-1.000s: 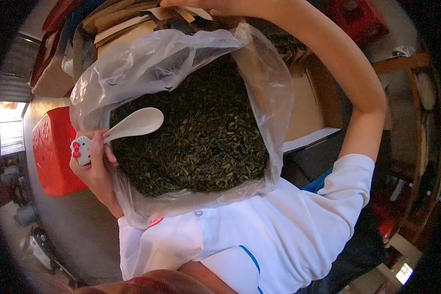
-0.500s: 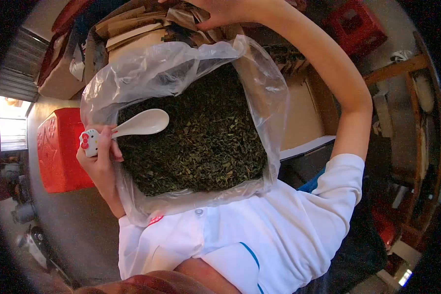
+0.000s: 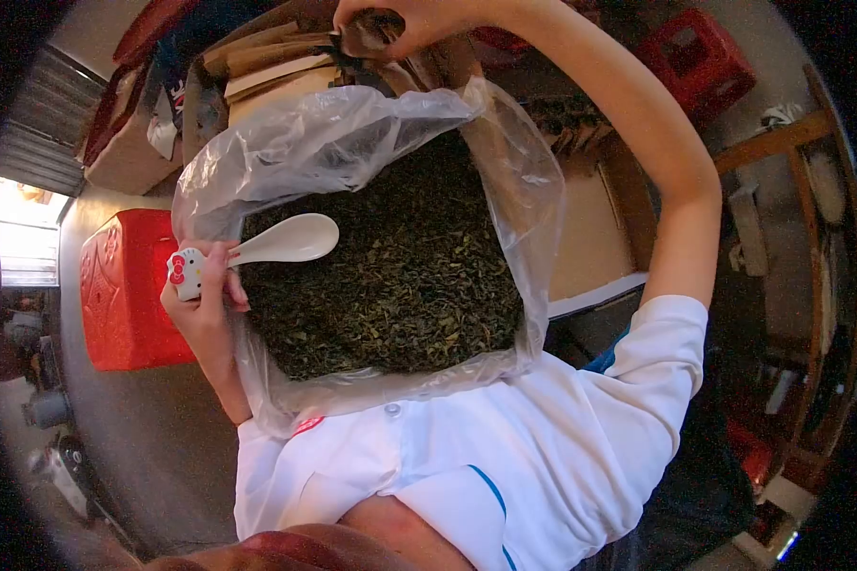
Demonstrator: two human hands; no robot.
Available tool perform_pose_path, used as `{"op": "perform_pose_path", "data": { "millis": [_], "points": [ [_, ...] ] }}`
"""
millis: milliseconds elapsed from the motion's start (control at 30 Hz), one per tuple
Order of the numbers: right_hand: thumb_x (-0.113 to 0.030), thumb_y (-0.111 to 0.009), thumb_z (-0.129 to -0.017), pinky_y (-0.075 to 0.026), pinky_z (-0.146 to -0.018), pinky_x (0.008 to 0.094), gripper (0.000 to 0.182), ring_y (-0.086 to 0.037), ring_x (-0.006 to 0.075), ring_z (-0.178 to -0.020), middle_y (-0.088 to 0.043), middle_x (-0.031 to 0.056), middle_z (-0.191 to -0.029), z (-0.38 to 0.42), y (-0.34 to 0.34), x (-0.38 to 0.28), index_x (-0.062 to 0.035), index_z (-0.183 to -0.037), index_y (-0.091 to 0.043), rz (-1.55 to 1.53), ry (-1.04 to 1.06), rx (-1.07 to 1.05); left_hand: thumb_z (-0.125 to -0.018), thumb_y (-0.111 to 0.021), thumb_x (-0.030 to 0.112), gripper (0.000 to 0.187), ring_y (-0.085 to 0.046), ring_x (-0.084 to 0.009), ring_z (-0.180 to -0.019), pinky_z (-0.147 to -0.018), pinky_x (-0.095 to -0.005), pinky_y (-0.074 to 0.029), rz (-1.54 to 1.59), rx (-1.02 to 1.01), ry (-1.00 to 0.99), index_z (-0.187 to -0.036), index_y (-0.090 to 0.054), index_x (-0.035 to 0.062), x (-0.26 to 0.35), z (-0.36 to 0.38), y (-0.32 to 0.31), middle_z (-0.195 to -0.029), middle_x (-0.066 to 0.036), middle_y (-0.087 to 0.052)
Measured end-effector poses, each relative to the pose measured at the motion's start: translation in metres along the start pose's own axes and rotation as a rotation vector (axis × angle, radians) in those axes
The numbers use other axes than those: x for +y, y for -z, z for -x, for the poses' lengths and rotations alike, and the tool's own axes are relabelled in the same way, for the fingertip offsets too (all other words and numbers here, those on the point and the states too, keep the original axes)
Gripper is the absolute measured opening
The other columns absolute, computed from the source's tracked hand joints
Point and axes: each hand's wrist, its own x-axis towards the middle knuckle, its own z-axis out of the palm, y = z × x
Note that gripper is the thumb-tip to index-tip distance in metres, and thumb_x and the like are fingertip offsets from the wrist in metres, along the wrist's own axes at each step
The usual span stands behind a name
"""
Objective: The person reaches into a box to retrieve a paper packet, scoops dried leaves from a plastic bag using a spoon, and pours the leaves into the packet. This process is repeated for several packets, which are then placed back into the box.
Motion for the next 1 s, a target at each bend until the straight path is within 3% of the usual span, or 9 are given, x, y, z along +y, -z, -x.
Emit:
{"op": "perform_pose_path", "data": {
  "millis": [100,300,433,533,700,800,867,900,1000],
  "points": [
    [-0.016,-0.074,-0.08,-0.047,-0.094,0.038,0.056,-0.057,0.0285,-0.11,-0.059,0.0145,-0.12,0.001,-0.004,0.005,-0.0058,-0.13,-0.051,-0.227,0.192,0.194,-0.093,-0.059,0.014,0.018,-0.046,-0.0047,-0.044,-0.041,-0.0184,-0.033,0.015,-0.008,0.009,-0.087,-0.064,-0.002,0.002,-0.002,0.0,-0.055,0.0,-0.053],
    [-0.016,-0.075,-0.079,-0.045,-0.094,0.0369,0.062,-0.057,0.0273,-0.108,-0.057,0.0129,-0.119,0.008,-0.015,-0.019,-0.0046,-0.133,-0.047,-0.183,0.342,0.5,-0.093,-0.06,0.012,0.016,-0.046,-0.0039,-0.045,-0.042,-0.0183,-0.035,-0.016,-0.046,0.002,-0.086,-0.064,-0.0027,0.005,-0.007,0.0,-0.054,0.0,-0.053],
    [-0.019,-0.073,-0.076,-0.044,-0.09,0.0368,0.064,-0.053,0.0255,-0.103,-0.055,0.0114,-0.112,0.018,-0.021,-0.043,-0.0061,-0.133,-0.047,-0.071,0.446,0.711,-0.091,-0.061,0.008,0.013,-0.047,-0.0058,-0.042,-0.039,-0.019,-0.034,0.094,0.067,-0.205,-0.087,-0.064,-0.004,0.002,-0.011,0.009,-0.055,-0.002,-0.054],
    [-0.021,-0.071,-0.074,-0.042,-0.083,0.036,0.065,-0.049,0.0226,-0.096,-0.054,0.0086,-0.105,0.022,-0.023,-0.052,-0.0072,-0.134,-0.05,-0.025,0.577,0.883,-0.09,-0.06,0.012,0.019,-0.044,-0.0084,-0.036,-0.034,-0.02,-0.033,0.265,0.365,-0.386,-0.085,-0.062,-0.0065,0.009,-0.013,0.031,-0.05,-0.003,-0.052],
    [-0.022,-0.072,-0.07,-0.043,-0.074,0.0356,0.066,-0.049,0.0222,-0.086,-0.052,0.0069,-0.096,0.048,-0.044,-0.099,-0.0073,-0.131,-0.055,0.028,0.44,0.971,-0.092,-0.052,0.014,0.027,-0.04,-0.0093,-0.036,-0.037,-0.0196,-0.034,0.294,0.427,-0.643,-0.094,-0.06,-0.0109,0.05,0.003,0.025,-0.048,-0.004,-0.046],
    [-0.015,-0.075,-0.067,-0.046,-0.076,0.0341,0.067,-0.054,0.0238,-0.087,-0.058,0.0112,-0.105,0.062,-0.049,-0.125,-0.0042,-0.129,-0.053,0.065,0.377,0.952,-0.091,-0.053,0.018,0.031,-0.042,-0.0122,-0.032,-0.033,-0.0219,-0.033,0.303,0.367,-0.591,-0.086,-0.062,-0.0107,0.069,0.009,0.013,-0.044,-0.007,-0.049],
    [0.001,-0.073,-0.06,-0.046,-0.082,0.0274,0.063,-0.054,0.0201,-0.094,-0.063,0.0118,-0.116,0.06,-0.057,-0.132,0.0002,-0.122,-0.059,0.007,0.367,1.01,-0.091,-0.053,0.018,0.03,-0.044,-0.0127,-0.032,-0.034,-0.0218,-0.034,0.224,0.419,-0.569,-0.087,-0.062,-0.0113,0.073,0.006,0.003,-0.045,-0.008,-0.051],
    [-0.005,-0.073,-0.052,-0.046,-0.082,0.0292,0.076,-0.053,0.02,-0.094,-0.063,0.0106,-0.117,0.061,-0.06,-0.128,0.0002,-0.126,-0.057,0.056,0.369,1.025,-0.091,-0.053,0.017,0.03,-0.046,-0.0131,-0.034,-0.036,-0.0209,-0.036,0.277,0.346,-0.579,-0.088,-0.063,-0.0109,0.067,0.003,0.007,-0.046,-0.009,-0.053],
    [-0.005,-0.072,-0.054,-0.045,-0.082,0.029,0.073,-0.053,0.02,-0.093,-0.063,0.0114,-0.118,0.064,-0.065,-0.129,0.0016,-0.125,-0.057,0.06,0.346,1.035,-0.091,-0.054,0.018,0.03,-0.047,-0.0132,-0.034,-0.036,-0.0208,-0.037,0.336,0.329,-0.562,-0.088,-0.063,-0.0107,0.065,0.005,0.007,-0.05,-0.011,-0.057]
  ]
}}
